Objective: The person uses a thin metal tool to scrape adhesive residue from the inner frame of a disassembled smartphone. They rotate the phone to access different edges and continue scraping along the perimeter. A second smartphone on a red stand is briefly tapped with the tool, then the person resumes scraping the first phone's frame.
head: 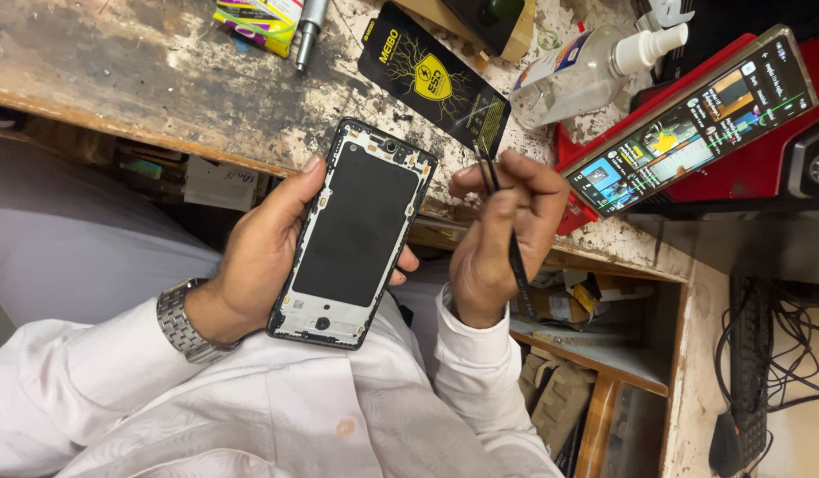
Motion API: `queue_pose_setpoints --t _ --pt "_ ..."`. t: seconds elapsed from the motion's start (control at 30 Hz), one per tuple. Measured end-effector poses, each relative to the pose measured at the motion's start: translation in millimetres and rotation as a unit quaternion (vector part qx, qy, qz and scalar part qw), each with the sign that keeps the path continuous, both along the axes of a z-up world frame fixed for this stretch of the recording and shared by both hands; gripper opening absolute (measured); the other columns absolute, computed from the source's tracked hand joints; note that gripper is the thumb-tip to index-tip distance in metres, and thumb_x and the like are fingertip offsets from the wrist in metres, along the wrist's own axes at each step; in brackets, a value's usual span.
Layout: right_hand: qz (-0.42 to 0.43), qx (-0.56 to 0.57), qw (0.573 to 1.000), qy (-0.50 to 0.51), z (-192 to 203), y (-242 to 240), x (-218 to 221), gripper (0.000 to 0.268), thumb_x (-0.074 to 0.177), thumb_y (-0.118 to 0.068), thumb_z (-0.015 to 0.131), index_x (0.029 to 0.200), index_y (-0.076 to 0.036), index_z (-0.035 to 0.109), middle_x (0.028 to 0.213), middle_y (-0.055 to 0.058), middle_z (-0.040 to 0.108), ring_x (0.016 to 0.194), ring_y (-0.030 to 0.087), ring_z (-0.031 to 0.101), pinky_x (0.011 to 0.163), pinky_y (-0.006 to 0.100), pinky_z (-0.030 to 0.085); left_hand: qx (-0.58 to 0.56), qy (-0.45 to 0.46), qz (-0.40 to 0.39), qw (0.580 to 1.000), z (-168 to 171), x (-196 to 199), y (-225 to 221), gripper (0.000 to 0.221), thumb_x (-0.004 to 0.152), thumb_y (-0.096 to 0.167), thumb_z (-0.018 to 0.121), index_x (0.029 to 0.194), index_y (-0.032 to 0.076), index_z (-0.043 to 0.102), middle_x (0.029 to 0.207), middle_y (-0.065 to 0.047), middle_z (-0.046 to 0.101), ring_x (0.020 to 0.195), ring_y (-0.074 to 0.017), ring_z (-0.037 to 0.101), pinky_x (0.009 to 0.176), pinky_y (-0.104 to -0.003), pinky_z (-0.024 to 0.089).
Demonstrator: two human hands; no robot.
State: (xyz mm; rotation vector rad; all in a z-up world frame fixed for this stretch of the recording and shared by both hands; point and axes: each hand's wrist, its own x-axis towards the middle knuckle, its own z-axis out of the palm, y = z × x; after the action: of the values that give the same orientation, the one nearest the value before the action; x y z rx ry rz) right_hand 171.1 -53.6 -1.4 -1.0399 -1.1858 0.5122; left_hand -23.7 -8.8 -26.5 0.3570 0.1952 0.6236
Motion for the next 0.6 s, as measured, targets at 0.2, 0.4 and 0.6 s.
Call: queue_pose_setpoints --t 0.2,0.4,0.6 --pt "-0.011 -0.122 0.992 0.03 0 -4 3 0.023 0.099 0.001 0.07 0.12 0.002 0.059 0.111 0.015 0.073 0.104 0.021 0.072 0.098 0.033 0.059 -0.01 -0.001 0.008 1.0 -2 1 3 0.07 0.111 0.045 0.019 0.142 -0.007 0.052 0.108 -0.031 0.071 0.093 -0.037 0.073 0.084 -0.045 0.062" --pt "0.015 -0.059 0.998 -0.018 -7 0 2 0.016 0.101 0.006 0.072 0.116 0.005 0.068 0.114 0.013 0.065 0.098 0.019 0.07 0.093 0.03 0.058 -0.034 -0.026 0.006 0.999 -5 2 4 0.07 0.11 0.045 0.019 0.143 -0.008 0.05 0.117 -0.027 0.069 0.096 -0.0371 0.073 0.086 -0.046 0.062" --pt "0.041 -0.044 0.998 -0.002 -7 6 2 0.015 0.101 0.004 0.074 0.11 -0.001 0.062 0.11 0.013 0.069 0.11 0.023 0.069 0.099 0.035 0.059 -0.029 -0.009 -0.002 1.0 -7 3 6 0.071 0.109 0.047 0.019 0.144 -0.007 0.05 0.118 -0.027 0.07 0.095 -0.0361 0.073 0.085 -0.045 0.062"
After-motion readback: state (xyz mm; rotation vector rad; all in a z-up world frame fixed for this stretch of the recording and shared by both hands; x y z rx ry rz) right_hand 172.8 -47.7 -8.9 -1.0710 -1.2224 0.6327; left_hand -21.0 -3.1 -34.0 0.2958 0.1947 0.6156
